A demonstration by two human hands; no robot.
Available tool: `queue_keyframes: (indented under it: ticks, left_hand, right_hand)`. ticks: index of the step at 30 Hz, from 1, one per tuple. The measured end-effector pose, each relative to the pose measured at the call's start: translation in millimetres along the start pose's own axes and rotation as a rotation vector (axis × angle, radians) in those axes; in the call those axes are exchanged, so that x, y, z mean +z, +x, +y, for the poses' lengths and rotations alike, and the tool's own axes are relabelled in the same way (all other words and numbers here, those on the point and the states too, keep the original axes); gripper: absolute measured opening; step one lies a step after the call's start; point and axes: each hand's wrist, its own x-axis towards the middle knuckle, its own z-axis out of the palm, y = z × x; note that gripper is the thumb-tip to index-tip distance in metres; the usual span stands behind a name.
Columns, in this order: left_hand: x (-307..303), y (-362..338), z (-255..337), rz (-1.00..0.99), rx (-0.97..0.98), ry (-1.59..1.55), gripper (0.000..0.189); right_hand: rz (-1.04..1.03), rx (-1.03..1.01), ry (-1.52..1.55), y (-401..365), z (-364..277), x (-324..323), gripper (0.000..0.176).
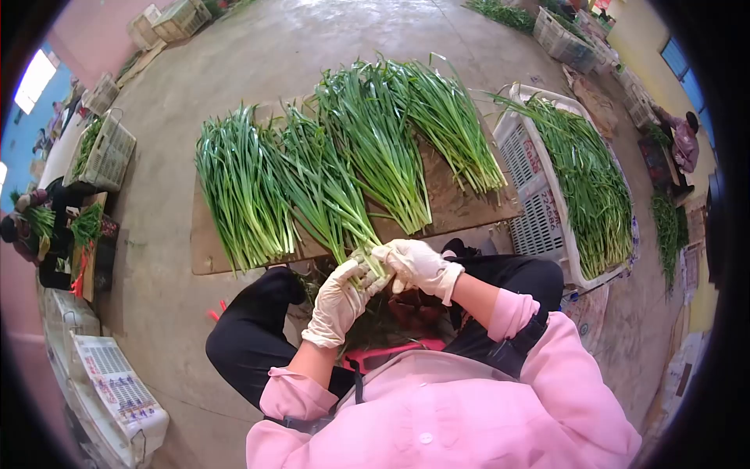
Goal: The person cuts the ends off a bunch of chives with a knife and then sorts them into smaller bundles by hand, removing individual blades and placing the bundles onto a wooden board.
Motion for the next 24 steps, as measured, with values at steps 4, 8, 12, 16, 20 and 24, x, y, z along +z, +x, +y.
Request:
queue_keyframes:
  ticks: [4, 8, 12, 16, 20, 24]
  left_hand:
    - [8, -9, 6, -0.081, -0.034, -0.022, 0.052]
    - [13, -14, 9, -0.086, -0.032, 0.011, 0.056]
    - [-14, -7, 4, -0.18, -0.019, 0.047, 0.05]
    - [-5, -11, 5, -0.149, 0.008, 0.113, 0.047]
    - [-9, -7, 3, -0.183, -0.01, 0.102, 0.045]
    - [-5, -11, 7, -0.193, 0.0, 0.096, 0.045]
  right_hand:
    - [0.344, -0.467, -0.918, -13, -25, -14, 0.032]
    - [0.389, -0.742, -0.853, -14, -37, -4, 0.035]
    - [0.099, -0.512, -0.54, 8, -28, 17, 0.043]
    - [0.003, -0.098, -0.339, 51, -29, 31, 0.046]
    - [0.081, 0.051, -0.122, 62, -38, 42, 0.015]
    - [0.116, 0.053, 0.046, 57, -45, 40, 0.016]
